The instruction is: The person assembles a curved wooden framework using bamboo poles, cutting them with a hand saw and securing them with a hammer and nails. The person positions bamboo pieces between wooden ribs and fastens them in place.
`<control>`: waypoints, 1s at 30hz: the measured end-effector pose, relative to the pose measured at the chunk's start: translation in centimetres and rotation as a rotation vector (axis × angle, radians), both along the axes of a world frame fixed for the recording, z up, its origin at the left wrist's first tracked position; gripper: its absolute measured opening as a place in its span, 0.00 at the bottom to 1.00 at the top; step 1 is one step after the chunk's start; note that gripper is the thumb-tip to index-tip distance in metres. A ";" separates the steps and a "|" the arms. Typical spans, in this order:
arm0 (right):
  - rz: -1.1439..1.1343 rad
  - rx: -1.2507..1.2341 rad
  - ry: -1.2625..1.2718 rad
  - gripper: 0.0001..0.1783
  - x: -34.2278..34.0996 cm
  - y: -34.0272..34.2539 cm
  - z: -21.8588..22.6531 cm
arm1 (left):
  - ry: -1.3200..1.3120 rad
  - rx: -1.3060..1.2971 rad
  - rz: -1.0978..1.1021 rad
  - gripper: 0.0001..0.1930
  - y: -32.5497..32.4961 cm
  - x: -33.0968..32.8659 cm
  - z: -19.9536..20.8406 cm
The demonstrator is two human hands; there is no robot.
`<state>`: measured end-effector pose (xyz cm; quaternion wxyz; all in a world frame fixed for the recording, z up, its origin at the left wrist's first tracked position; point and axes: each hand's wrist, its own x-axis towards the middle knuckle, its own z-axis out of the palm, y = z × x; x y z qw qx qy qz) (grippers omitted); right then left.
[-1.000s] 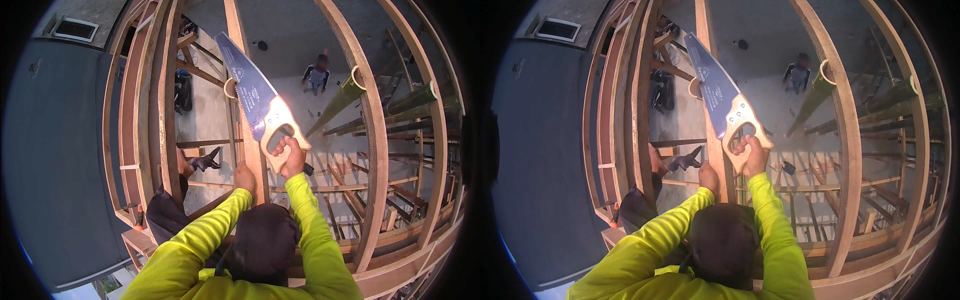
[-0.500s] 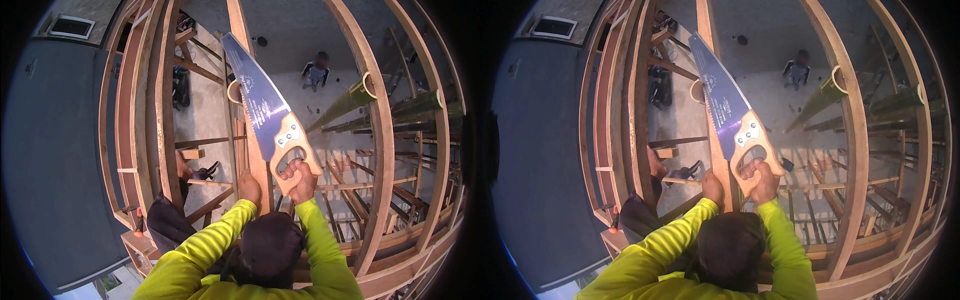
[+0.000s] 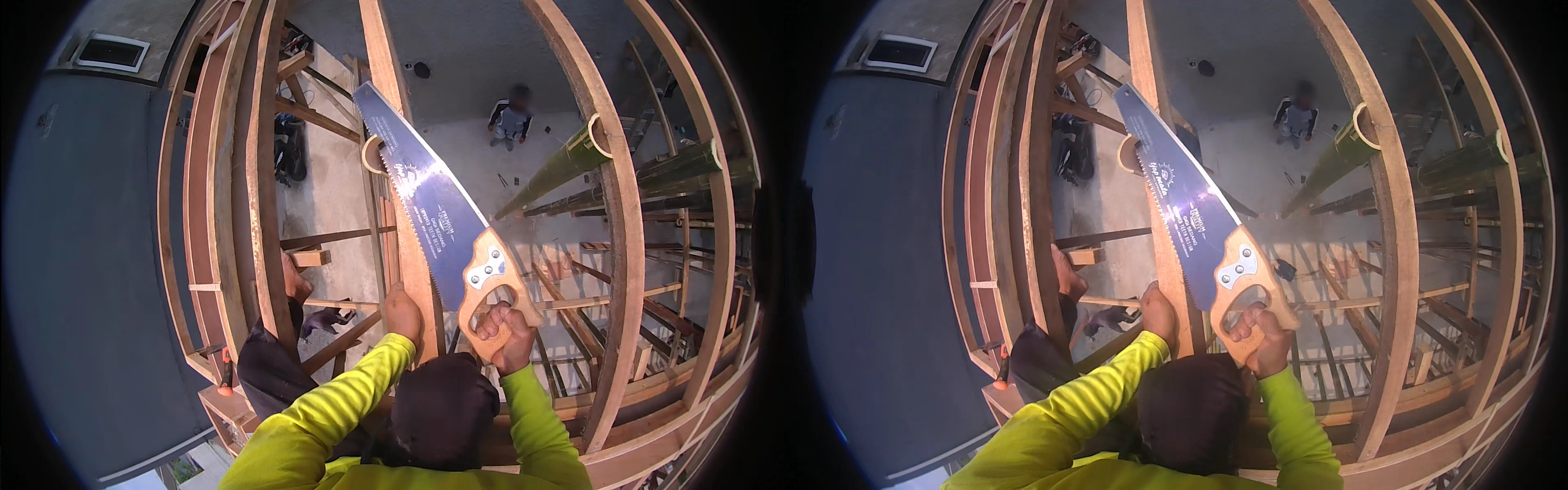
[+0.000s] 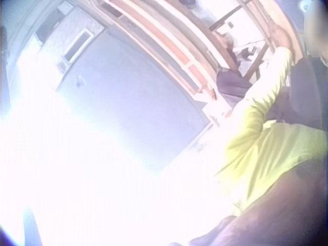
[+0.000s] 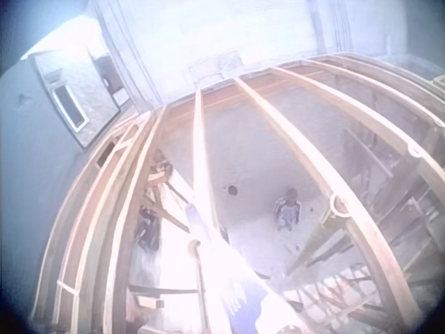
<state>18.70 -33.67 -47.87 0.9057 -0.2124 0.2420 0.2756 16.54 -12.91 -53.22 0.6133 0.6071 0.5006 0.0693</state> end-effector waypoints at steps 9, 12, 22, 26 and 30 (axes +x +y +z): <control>-0.093 -0.098 0.028 0.08 3.5 5.0 0.6 | 0.060 -0.081 0.032 0.20 -1.2 -0.4 1.5; -0.037 -0.005 0.005 0.05 1.5 1.4 -0.5 | 0.007 -0.030 0.038 0.19 -1.1 -1.0 1.0; -0.032 -0.040 0.035 0.08 1.4 1.8 1.0 | 0.029 -0.155 0.079 0.18 -0.9 -0.9 2.0; -0.097 -0.057 0.128 0.08 2.4 3.7 0.4 | -0.031 -0.164 0.027 0.17 -0.8 -2.8 1.2; -0.114 -0.060 -0.027 0.10 8.9 7.7 -0.6 | -0.024 -0.082 -0.020 0.18 -1.6 1.0 2.3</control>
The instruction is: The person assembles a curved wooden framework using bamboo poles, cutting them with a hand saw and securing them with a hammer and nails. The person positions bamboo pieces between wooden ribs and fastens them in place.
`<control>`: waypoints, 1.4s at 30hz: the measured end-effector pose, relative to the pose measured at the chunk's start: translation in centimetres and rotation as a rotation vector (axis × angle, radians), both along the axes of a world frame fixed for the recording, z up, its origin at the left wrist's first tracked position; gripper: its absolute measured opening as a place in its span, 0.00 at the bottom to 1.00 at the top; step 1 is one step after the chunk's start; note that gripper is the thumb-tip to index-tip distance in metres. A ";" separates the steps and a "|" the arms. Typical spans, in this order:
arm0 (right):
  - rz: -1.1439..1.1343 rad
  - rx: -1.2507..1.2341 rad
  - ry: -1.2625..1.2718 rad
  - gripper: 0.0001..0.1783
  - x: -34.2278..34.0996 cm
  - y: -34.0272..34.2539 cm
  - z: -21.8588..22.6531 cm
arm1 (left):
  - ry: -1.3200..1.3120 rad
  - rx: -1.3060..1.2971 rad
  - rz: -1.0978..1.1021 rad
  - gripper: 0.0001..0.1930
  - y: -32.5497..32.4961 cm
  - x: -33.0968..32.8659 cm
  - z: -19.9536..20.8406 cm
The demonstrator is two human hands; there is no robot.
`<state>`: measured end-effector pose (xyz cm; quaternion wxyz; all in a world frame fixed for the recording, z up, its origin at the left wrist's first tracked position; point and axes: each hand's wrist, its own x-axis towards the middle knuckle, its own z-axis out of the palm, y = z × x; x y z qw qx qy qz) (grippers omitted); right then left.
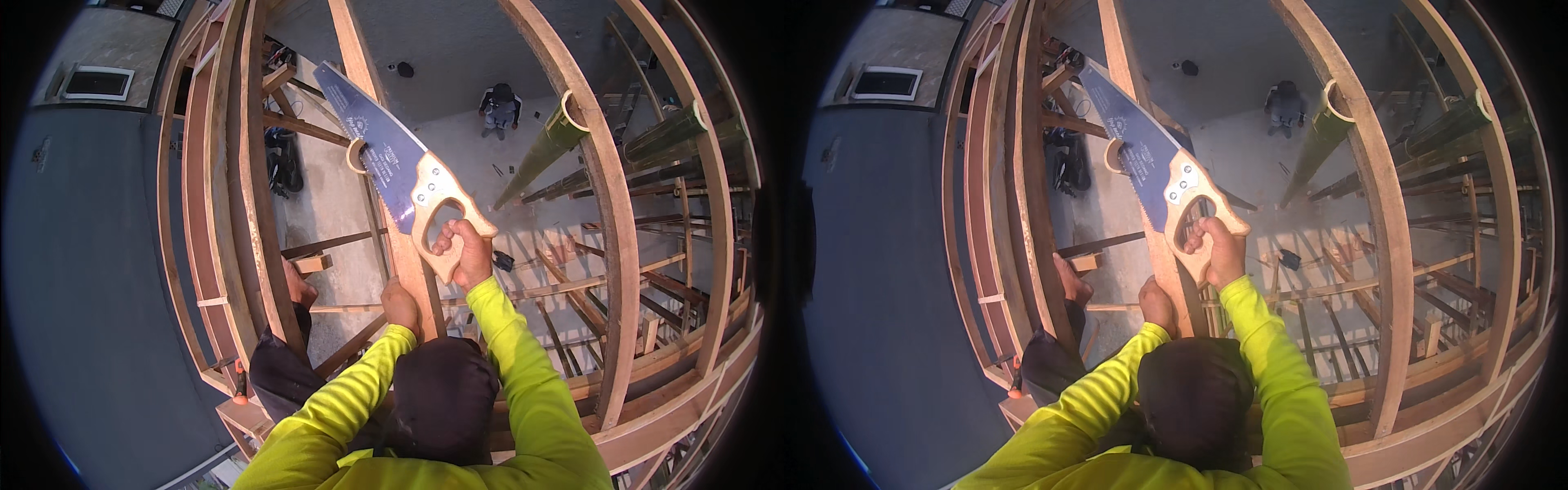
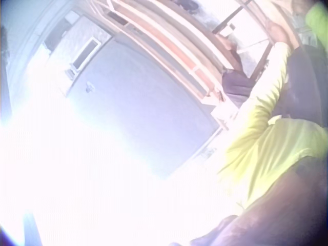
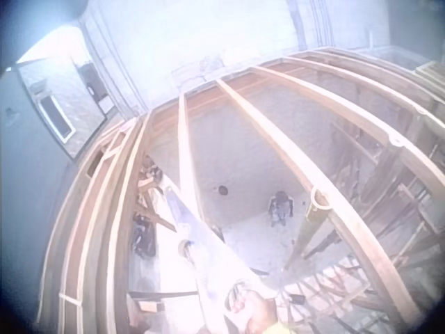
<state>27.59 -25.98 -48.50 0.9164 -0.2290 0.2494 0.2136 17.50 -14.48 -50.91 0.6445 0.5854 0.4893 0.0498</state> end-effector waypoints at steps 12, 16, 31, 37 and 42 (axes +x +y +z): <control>0.013 -0.020 -0.018 0.07 0.0 0.2 0.1 | -0.008 0.002 -0.063 0.17 0.1 -1.6 0.4; 0.127 0.030 0.078 0.06 -6.7 -7.0 1.0 | 0.074 -0.059 0.098 0.17 0.8 -2.3 -0.7; 0.138 0.125 0.111 0.07 -6.1 -7.0 -1.2 | -0.005 -0.060 0.070 0.17 0.4 -1.9 0.0; 0.027 -0.069 -0.060 0.05 0.8 0.1 1.1 | 0.043 -0.077 0.051 0.17 -0.1 -0.4 1.5; 0.155 0.064 0.132 0.03 -5.2 -8.5 0.4 | -0.018 -0.009 0.045 0.17 0.0 -2.3 -0.3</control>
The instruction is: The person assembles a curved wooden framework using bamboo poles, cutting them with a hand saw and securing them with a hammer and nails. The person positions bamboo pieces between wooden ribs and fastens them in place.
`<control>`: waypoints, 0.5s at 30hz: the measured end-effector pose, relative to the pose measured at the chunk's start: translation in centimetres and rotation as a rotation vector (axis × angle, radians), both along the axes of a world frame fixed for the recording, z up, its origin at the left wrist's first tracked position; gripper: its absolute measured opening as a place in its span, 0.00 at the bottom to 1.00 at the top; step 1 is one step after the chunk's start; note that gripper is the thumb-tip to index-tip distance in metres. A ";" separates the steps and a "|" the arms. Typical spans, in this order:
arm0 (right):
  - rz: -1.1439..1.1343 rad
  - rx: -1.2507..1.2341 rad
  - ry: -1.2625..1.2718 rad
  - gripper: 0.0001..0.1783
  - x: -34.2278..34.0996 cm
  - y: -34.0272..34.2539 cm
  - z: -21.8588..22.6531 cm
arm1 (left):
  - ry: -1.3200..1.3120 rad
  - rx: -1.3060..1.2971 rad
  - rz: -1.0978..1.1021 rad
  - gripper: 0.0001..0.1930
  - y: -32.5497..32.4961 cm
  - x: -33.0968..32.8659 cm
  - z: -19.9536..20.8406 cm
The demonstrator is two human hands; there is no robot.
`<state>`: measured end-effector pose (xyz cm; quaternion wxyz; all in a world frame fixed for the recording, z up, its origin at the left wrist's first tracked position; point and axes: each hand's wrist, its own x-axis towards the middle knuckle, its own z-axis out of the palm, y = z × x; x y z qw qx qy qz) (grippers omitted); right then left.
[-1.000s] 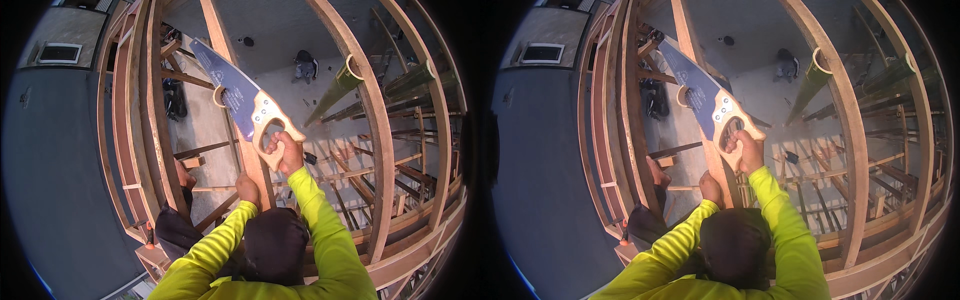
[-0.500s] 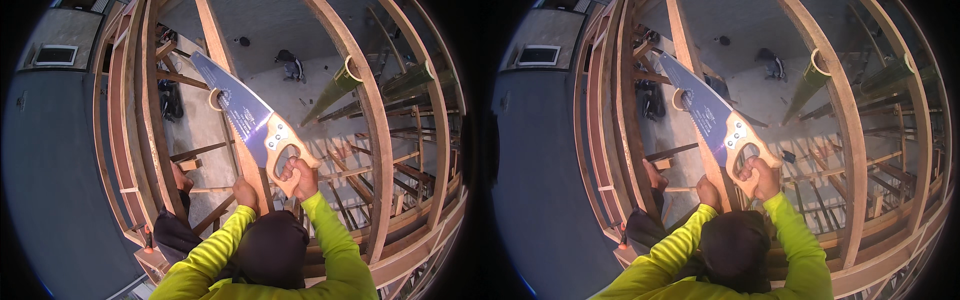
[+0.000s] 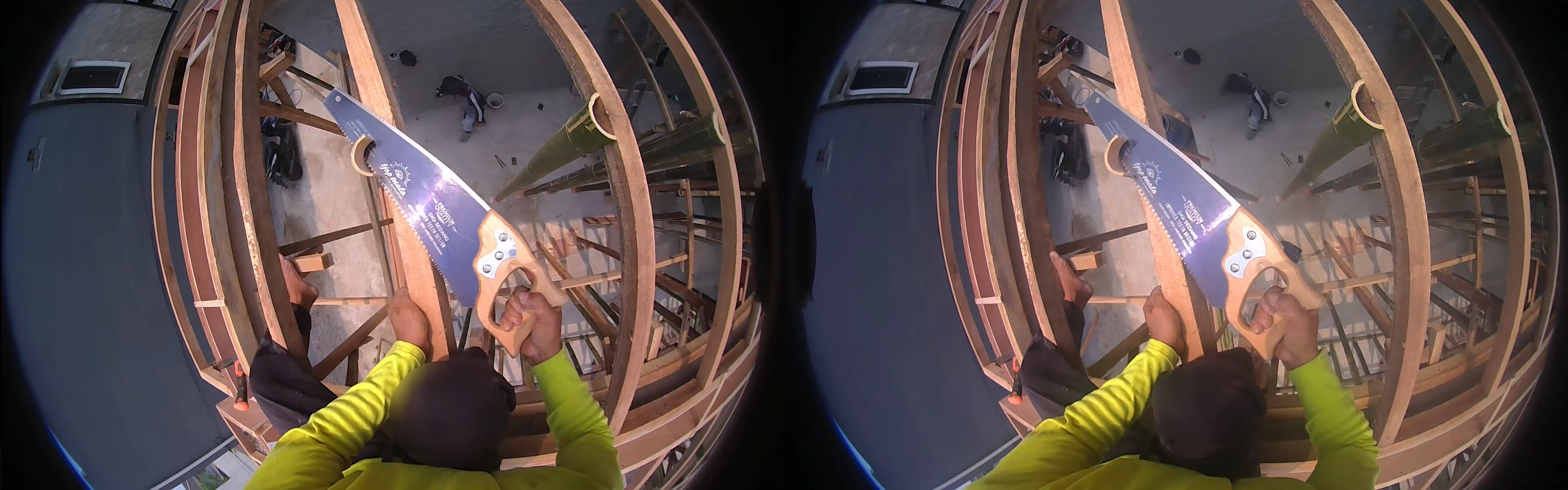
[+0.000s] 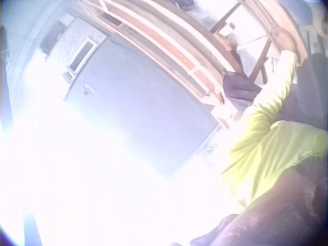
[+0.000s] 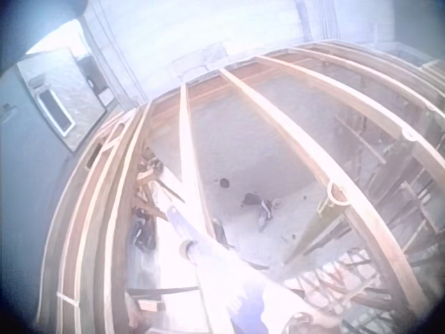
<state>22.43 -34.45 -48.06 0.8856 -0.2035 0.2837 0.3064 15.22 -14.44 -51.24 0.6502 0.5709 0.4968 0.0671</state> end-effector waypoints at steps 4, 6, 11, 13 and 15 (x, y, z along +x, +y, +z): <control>-0.116 -0.117 -0.146 0.06 7.3 8.3 0.5 | -0.051 -0.045 -0.023 0.16 0.2 1.3 -0.6; -0.121 -0.064 -0.149 0.05 6.1 8.6 0.3 | -0.023 -0.015 -0.090 0.16 0.8 -0.3 -1.3; -0.009 -0.049 -0.032 0.05 -0.4 0.7 1.6 | 0.038 -0.032 0.081 0.16 0.6 -1.0 -0.6; -0.045 -0.074 -0.027 0.05 0.6 2.6 1.0 | 0.016 0.013 0.034 0.16 0.6 -0.7 -1.0; -0.160 -0.097 -0.119 0.05 5.5 8.2 0.6 | 0.020 -0.034 0.009 0.17 -0.2 0.2 0.3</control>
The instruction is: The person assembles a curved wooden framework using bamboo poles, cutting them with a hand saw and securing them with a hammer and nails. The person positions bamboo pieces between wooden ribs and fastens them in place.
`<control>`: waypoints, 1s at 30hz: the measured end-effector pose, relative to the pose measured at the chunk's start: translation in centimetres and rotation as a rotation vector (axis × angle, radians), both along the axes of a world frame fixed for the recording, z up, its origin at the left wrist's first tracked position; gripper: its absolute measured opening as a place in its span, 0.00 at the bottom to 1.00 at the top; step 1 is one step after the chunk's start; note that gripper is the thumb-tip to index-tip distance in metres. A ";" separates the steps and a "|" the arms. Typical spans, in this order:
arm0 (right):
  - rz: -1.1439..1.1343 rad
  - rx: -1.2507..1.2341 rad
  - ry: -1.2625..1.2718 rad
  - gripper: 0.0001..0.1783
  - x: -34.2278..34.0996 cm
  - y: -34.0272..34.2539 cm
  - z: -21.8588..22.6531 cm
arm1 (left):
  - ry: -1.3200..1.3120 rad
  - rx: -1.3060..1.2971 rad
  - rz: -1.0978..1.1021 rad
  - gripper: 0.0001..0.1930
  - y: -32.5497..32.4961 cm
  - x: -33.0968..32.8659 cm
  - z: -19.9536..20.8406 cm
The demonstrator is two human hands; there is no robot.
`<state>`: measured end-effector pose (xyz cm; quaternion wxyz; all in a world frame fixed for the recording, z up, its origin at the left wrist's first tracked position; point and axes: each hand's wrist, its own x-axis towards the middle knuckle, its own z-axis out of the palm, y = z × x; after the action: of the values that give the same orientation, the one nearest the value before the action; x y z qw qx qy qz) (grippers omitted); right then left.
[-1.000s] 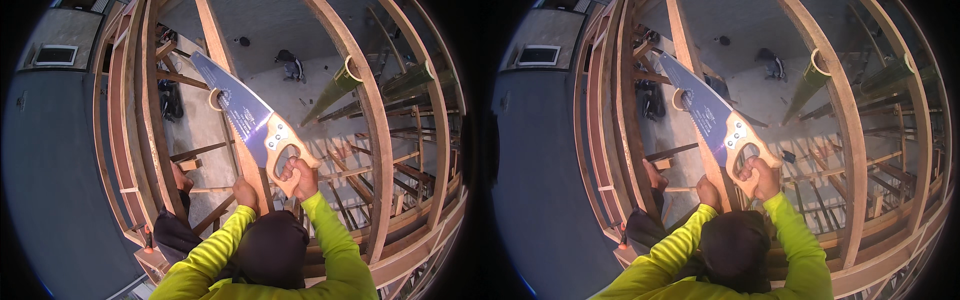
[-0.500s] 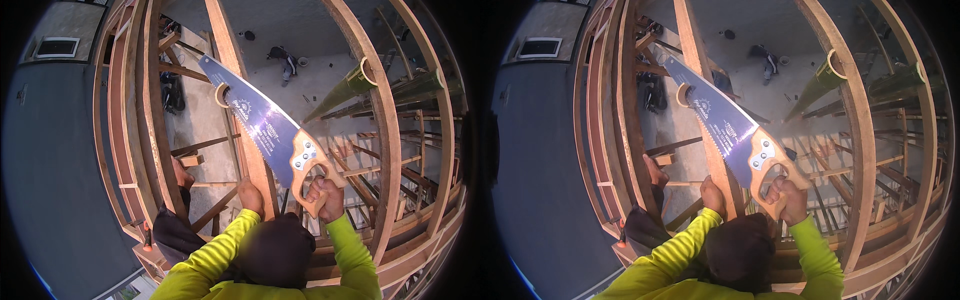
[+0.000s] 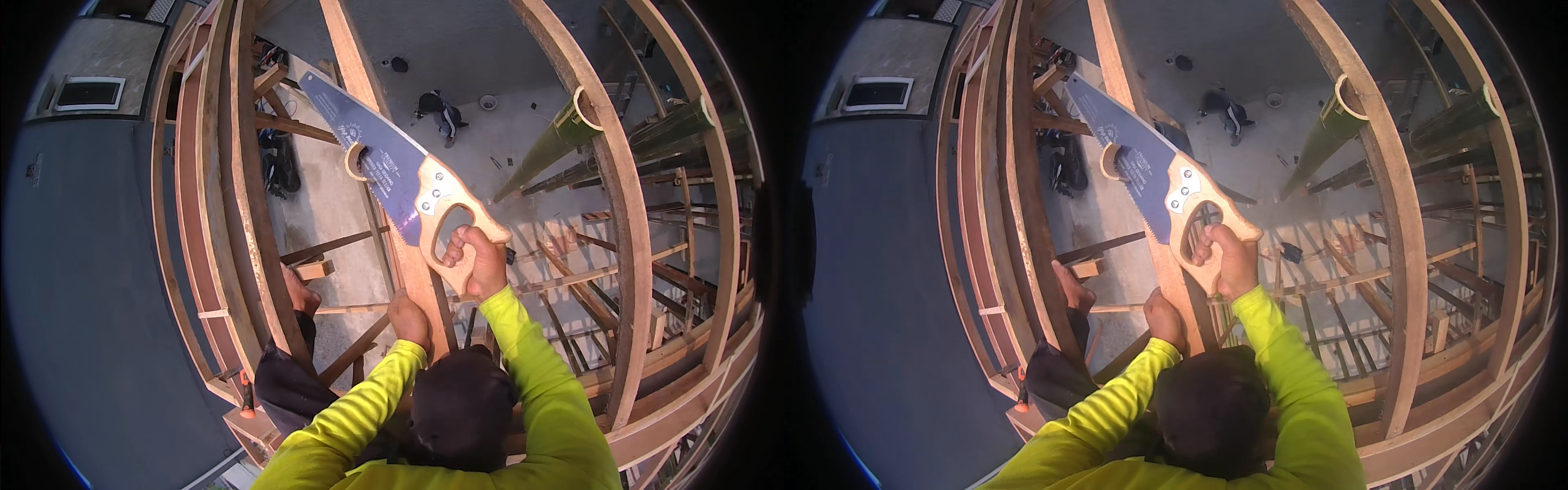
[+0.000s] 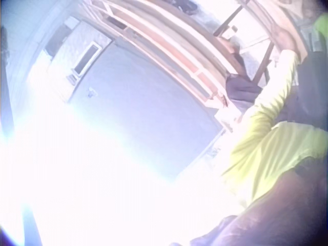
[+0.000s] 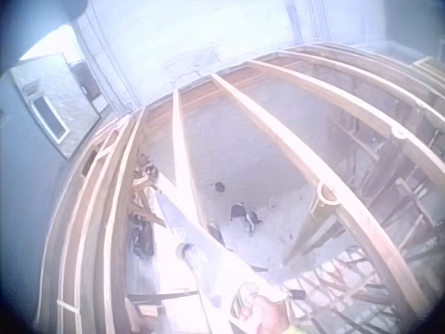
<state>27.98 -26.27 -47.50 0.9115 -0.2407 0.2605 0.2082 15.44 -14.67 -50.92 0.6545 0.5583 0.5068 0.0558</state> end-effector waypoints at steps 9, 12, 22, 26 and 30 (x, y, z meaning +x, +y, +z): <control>0.247 0.023 0.027 0.33 -6.8 -8.2 0.4 | -0.014 0.045 0.011 0.15 0.9 -0.7 -0.9; 0.010 -0.003 -0.033 0.05 0.2 0.1 -0.9 | -0.109 0.025 -0.048 0.15 -0.1 1.4 0.0; 0.120 0.085 0.139 0.05 -4.1 -4.6 -1.2 | 0.011 0.084 -0.035 0.18 0.4 -0.3 -0.4; 0.032 0.015 -0.039 0.04 1.6 0.8 0.0 | 0.004 -0.006 -0.008 0.17 0.3 -0.1 0.4; 0.140 0.013 0.101 0.05 -4.7 -6.1 2.1 | -0.040 -0.017 0.089 0.16 0.3 0.4 -0.4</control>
<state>23.30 -32.33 -45.36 0.8820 -0.2417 0.2873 0.2848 15.81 -14.42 -51.33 0.6661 0.5284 0.5184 0.0916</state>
